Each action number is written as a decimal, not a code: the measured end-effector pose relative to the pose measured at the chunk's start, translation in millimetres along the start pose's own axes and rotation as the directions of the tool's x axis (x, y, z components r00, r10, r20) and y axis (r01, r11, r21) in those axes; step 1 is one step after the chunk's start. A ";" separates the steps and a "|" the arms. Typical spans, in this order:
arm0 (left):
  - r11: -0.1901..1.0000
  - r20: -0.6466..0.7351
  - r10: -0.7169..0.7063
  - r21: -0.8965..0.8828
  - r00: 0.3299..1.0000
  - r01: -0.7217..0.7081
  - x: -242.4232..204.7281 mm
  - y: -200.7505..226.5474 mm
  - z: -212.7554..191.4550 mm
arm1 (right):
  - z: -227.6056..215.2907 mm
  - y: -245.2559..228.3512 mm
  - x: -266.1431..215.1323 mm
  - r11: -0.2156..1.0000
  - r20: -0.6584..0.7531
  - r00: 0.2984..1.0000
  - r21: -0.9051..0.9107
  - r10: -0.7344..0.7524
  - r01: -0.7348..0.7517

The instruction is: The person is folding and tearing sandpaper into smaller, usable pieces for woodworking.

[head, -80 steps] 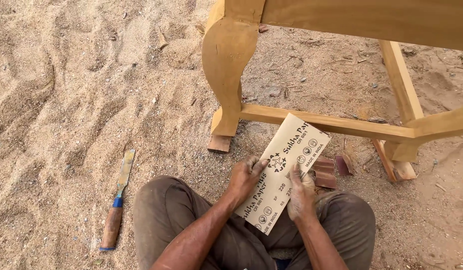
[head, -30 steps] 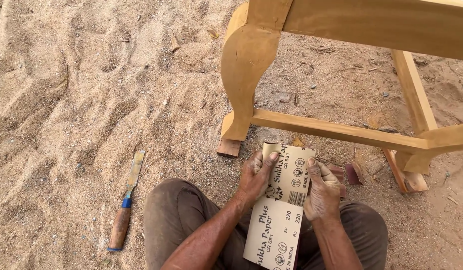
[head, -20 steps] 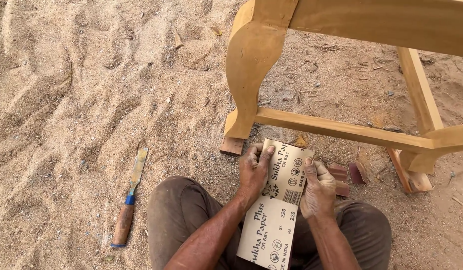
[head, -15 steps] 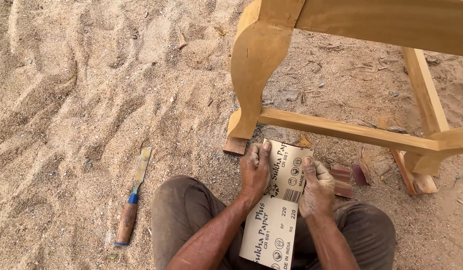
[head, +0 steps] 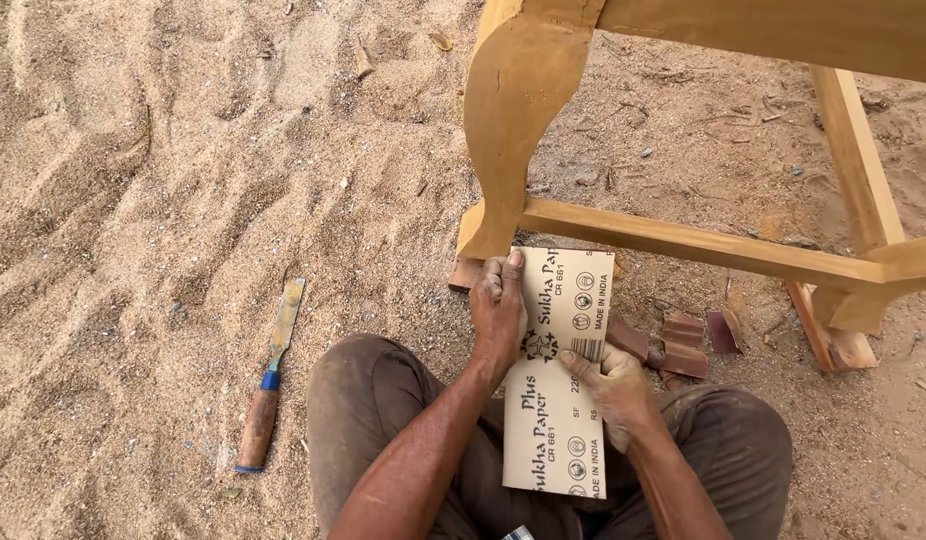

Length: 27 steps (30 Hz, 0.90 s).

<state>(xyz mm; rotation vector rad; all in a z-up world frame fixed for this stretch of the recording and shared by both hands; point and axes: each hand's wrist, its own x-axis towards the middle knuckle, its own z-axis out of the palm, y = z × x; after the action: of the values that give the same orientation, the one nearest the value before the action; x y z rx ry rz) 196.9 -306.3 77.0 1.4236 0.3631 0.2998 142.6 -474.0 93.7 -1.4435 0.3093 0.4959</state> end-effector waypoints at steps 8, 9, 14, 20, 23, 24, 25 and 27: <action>0.990 0.304 -0.087 0.136 0.949 0.048 -27.6 5.3 5.2 | -24.8 -0.2 8.4 0.918 -0.216 0.965 0.333 -0.150 0.218; 0.965 0.397 -0.199 0.241 0.896 0.107 -34.6 4.2 6.8 | -27.7 -7.4 7.5 0.871 -0.262 0.949 0.408 -0.177 0.275; 0.973 0.535 -0.089 0.228 0.840 -0.042 -37.0 6.9 10.8 | -45.6 7.6 12.5 0.870 -0.351 0.892 0.294 -0.286 0.395; 0.787 0.665 0.129 0.383 0.736 -0.483 -35.3 -28.4 11.2 | -33.3 -43.6 -24.6 0.392 -0.327 0.358 -0.911 -0.874 0.126; 0.630 0.752 0.089 0.465 0.653 -0.621 -36.9 -26.1 11.5 | -47.3 -49.7 -14.0 -0.178 0.181 0.298 -0.983 -0.937 0.039; 0.524 0.792 0.069 0.488 0.606 -0.698 -37.3 -24.3 11.6 | -53.3 -48.9 -6.5 -0.407 0.443 0.268 -0.895 -0.856 0.181; 0.527 0.796 0.070 0.482 0.601 -0.700 -37.4 -23.2 11.8 | -57.8 -48.4 -5.9 -0.407 0.441 0.270 -0.897 -0.856 0.174; 0.342 0.829 0.226 0.425 0.512 -0.838 -34.5 -18.9 9.0 | -63.0 -49.7 -0.6 -0.364 0.549 0.607 -0.836 -0.575 0.411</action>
<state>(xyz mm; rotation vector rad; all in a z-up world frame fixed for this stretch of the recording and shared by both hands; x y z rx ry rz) 169.0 -331.0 61.4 2.4769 -0.8024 0.1846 172.8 -539.0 129.8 -2.8828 -0.9917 -0.3931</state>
